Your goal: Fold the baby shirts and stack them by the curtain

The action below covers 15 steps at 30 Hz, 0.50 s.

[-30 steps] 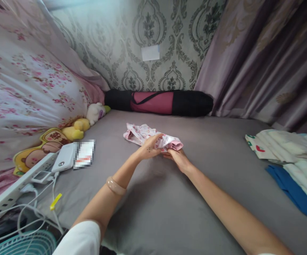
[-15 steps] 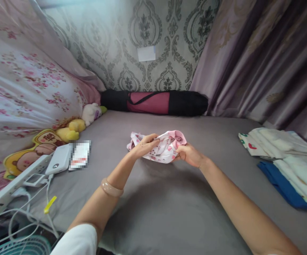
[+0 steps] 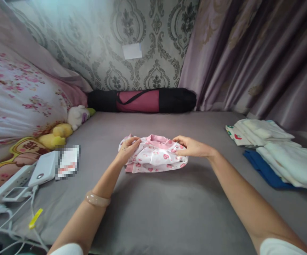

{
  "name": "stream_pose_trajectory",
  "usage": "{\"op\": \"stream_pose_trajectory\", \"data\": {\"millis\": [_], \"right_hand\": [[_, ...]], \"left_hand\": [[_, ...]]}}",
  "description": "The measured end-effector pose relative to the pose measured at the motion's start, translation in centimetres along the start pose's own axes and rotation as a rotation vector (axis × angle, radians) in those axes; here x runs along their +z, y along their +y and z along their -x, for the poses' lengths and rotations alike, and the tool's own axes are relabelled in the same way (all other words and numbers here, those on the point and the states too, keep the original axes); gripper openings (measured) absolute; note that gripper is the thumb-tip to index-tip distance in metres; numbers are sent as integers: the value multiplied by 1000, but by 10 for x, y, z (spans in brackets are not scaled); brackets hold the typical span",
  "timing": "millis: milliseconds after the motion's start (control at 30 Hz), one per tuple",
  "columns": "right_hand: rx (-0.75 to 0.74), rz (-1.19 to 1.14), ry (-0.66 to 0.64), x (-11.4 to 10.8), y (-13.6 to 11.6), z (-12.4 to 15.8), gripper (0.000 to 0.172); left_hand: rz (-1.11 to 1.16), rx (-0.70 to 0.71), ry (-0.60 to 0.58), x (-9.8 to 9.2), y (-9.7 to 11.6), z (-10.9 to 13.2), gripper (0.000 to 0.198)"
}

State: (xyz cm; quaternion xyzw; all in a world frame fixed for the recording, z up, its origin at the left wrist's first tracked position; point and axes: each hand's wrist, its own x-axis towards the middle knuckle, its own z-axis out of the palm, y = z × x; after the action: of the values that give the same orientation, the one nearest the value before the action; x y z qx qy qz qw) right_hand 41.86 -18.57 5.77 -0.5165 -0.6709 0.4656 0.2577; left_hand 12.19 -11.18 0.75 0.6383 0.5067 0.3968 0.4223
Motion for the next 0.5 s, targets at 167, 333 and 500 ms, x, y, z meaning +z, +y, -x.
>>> {"op": "stream_pose_trajectory", "data": {"millis": [167, 333, 500], "right_hand": [[2, 187, 162, 11, 7, 6, 34], [46, 408, 293, 10, 14, 12, 20], [65, 444, 363, 3, 23, 13, 23]], "left_hand": [[37, -65, 3, 8, -21, 7, 37], [32, -46, 5, 8, -23, 10, 35], [17, -78, -67, 1, -11, 15, 36]]}}
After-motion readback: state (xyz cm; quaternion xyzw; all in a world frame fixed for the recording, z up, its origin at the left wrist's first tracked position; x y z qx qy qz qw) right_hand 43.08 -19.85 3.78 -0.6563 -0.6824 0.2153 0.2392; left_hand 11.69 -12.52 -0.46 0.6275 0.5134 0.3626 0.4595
